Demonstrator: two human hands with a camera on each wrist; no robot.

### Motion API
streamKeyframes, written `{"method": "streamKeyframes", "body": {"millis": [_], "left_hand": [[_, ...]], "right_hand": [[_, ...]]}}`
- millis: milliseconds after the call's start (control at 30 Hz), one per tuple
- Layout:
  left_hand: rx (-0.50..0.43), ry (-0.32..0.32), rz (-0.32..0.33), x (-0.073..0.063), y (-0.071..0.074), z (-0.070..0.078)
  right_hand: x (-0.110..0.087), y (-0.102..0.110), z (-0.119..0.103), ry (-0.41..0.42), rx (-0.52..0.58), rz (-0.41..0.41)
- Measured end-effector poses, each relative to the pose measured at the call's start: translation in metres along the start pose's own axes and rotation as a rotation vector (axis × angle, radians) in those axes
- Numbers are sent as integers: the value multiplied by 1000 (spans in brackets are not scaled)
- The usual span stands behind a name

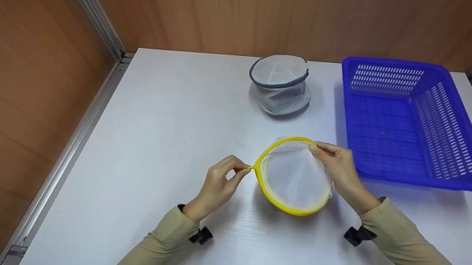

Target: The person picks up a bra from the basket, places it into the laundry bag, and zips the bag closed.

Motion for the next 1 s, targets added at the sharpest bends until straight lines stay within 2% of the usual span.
{"method": "streamKeyframes", "body": {"millis": [133,333,467,600,667,800,867,1000], "left_hand": [[-18,20,-8,1,1,-4],[-23,66,-31,6,5,-9],[-10,104,-46,15,12,-2],[12,132,-50,25,18,7],[16,144,-49,28,18,7],[17,164,-53,33,16,1],[16,172,-58,36,14,-3],[10,188,-72,37,4,-21]], "right_hand": [[-3,5,-4,-8,-81,-65],[-3,8,-11,-25,-258,-191],[-1,8,-17,-3,-348,-266],[3,5,-27,75,-415,-315],[5,2,-33,132,-452,-333],[10,-4,-41,196,-521,-362],[12,-7,-44,190,-537,-381],[19,-15,-48,156,-557,-426]]}}
Point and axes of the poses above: each hand's wrist, its own x-axis towards the middle knuckle, its own y-axis out of the back of the hand, z = x × y, the point moved 3 cm from there along x, towards the middle knuckle, and after that the axes turned 13 degrees about x, right-handed, at the moved point
